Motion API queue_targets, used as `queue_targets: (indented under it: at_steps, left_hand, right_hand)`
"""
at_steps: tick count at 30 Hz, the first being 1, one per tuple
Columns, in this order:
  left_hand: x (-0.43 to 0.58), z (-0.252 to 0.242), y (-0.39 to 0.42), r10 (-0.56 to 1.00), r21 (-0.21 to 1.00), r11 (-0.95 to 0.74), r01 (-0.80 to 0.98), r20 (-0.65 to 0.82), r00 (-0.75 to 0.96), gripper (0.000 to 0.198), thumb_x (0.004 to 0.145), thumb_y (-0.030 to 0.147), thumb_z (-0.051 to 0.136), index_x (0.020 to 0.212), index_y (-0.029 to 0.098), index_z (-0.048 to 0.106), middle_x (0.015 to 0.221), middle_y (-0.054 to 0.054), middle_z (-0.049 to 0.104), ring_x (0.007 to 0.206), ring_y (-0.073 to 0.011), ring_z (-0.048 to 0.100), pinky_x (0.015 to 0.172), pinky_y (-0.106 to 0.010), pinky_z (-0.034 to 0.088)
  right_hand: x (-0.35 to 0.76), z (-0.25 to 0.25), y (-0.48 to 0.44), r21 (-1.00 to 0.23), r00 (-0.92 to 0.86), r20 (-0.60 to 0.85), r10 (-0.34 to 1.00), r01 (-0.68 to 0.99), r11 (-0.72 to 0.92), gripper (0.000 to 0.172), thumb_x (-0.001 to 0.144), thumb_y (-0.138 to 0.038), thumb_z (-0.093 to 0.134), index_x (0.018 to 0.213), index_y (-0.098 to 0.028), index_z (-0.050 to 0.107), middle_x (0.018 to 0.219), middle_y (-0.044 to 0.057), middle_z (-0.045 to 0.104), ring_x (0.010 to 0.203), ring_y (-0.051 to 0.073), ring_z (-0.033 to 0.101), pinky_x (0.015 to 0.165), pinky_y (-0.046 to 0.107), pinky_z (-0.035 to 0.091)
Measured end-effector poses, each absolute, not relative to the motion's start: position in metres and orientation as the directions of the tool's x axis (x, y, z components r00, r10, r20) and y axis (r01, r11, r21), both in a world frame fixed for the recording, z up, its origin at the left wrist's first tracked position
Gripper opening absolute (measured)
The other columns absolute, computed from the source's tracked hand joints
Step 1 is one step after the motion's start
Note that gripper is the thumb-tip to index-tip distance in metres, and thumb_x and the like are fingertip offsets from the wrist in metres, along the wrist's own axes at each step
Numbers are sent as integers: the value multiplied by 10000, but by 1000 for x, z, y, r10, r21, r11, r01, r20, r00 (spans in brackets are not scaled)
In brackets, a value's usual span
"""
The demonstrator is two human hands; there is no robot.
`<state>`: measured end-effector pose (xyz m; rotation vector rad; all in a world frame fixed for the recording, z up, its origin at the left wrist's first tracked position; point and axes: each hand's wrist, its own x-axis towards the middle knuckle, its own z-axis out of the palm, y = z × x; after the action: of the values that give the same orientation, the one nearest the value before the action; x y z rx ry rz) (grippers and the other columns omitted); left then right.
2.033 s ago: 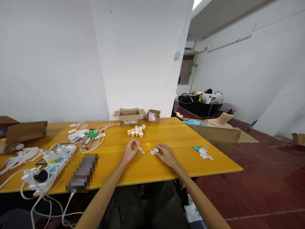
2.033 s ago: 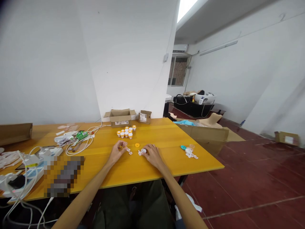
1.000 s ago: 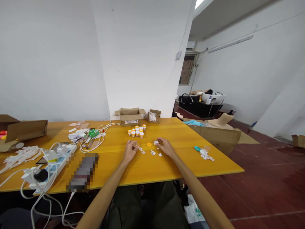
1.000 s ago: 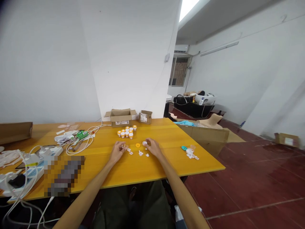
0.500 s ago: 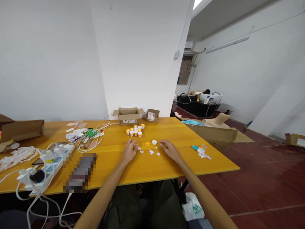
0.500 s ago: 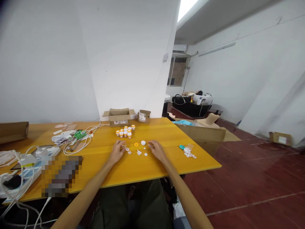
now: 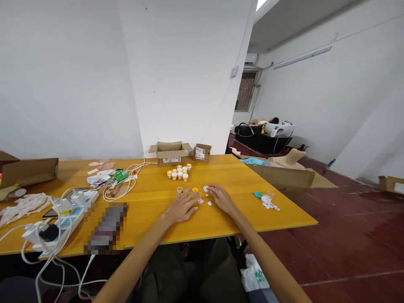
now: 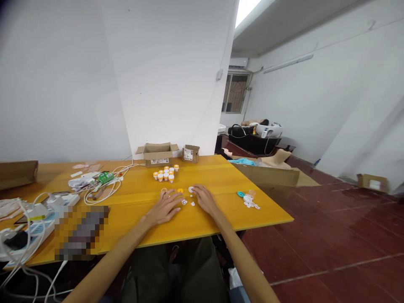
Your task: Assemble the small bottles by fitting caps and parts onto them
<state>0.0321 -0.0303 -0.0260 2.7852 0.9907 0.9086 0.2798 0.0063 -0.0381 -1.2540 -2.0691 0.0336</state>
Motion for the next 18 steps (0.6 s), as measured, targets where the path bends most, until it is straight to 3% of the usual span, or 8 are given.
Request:
queue_targets:
  at_steps: [5, 11, 18]
  left_hand:
    - [31, -31, -27, 515, 226, -849, 478, 558, 651, 354, 948, 305, 499, 1279, 355, 612, 1316, -38, 646, 1349, -260, 455, 1178, -511, 240]
    - [27, -31, -28, 577, 266, -805, 530, 557, 597, 271, 902, 288, 578, 1151, 339, 672, 1267, -39, 666, 1305, -262, 496, 1170, -510, 265]
    - [14, -25, -33, 591, 232, -786, 573, 555, 586, 239, 915, 277, 544, 1116, 300, 671, 1313, -70, 608, 1287, -276, 464, 1112, -482, 330]
  right_hand:
    - [271, -30, -1, -363, -299, 577, 760, 739, 567, 331, 947, -194, 423, 1083, -271, 715, 1179, 76, 691, 1111, 232, 627, 992, 425, 481]
    - [259, -24, -10, -362, -350, 527, 774, 732, 577, 296, 952, -223, 451, 1027, -270, 733, 1160, 72, 698, 1104, 227, 613, 978, 422, 469]
    - [253, -14, -6, -305, -421, 451, 787, 756, 579, 393, 936, -151, 410, 1158, -301, 698, 1241, 59, 677, 1119, 225, 594, 939, 406, 465]
